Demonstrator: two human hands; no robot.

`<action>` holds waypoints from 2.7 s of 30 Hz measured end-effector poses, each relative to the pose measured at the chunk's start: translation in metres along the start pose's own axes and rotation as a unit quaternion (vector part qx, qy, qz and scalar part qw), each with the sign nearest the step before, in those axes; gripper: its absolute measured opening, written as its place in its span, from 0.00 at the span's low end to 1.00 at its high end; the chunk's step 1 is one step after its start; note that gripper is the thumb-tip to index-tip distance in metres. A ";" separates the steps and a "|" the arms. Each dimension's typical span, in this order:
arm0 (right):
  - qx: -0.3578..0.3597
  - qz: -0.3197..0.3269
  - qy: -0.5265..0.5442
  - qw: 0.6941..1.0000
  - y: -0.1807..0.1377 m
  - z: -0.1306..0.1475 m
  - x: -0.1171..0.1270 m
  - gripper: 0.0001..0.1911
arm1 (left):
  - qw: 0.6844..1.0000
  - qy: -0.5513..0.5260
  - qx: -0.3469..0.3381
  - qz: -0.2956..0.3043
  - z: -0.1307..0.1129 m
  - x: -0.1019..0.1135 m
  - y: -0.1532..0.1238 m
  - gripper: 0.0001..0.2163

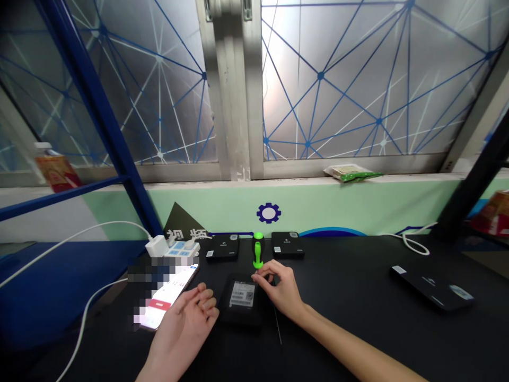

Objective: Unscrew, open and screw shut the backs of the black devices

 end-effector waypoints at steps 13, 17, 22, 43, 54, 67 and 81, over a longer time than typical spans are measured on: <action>0.039 0.022 -0.013 0.999 0.000 0.017 -0.001 0.09 | 1.000 0.001 -0.003 0.001 -0.001 -0.003 -0.002 0.06; 0.029 0.018 -0.018 0.999 0.002 0.010 -0.003 0.09 | 1.000 0.001 -0.001 -0.002 -0.001 -0.003 -0.003 0.06; -0.042 0.014 0.049 0.998 0.002 -0.007 -0.005 0.10 | 1.000 0.005 0.001 0.005 0.000 -0.001 0.000 0.06; -0.013 0.015 0.029 0.999 0.002 -0.001 -0.004 0.11 | 1.000 0.005 0.000 0.001 0.001 -0.002 -0.002 0.05; 0.001 0.047 0.022 0.999 0.000 0.012 -0.004 0.13 | 1.000 0.008 -0.002 0.004 0.000 -0.002 -0.001 0.06; -0.007 0.021 0.019 1.000 0.002 0.002 -0.004 0.12 | 1.000 0.005 0.000 0.002 0.000 -0.003 -0.002 0.06; 0.037 0.055 -0.005 0.998 -0.001 0.016 -0.006 0.13 | 1.000 0.004 -0.003 0.007 0.000 -0.003 0.000 0.06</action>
Point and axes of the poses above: each hand's wrist, its own y-axis towards the middle knuckle, its own x-axis out of the back of the hand, z = x × y, the point moved 8 cm from there along y, towards the middle knuckle, and after that the axes turned 3 degrees about -x, right-handed, at the moved point
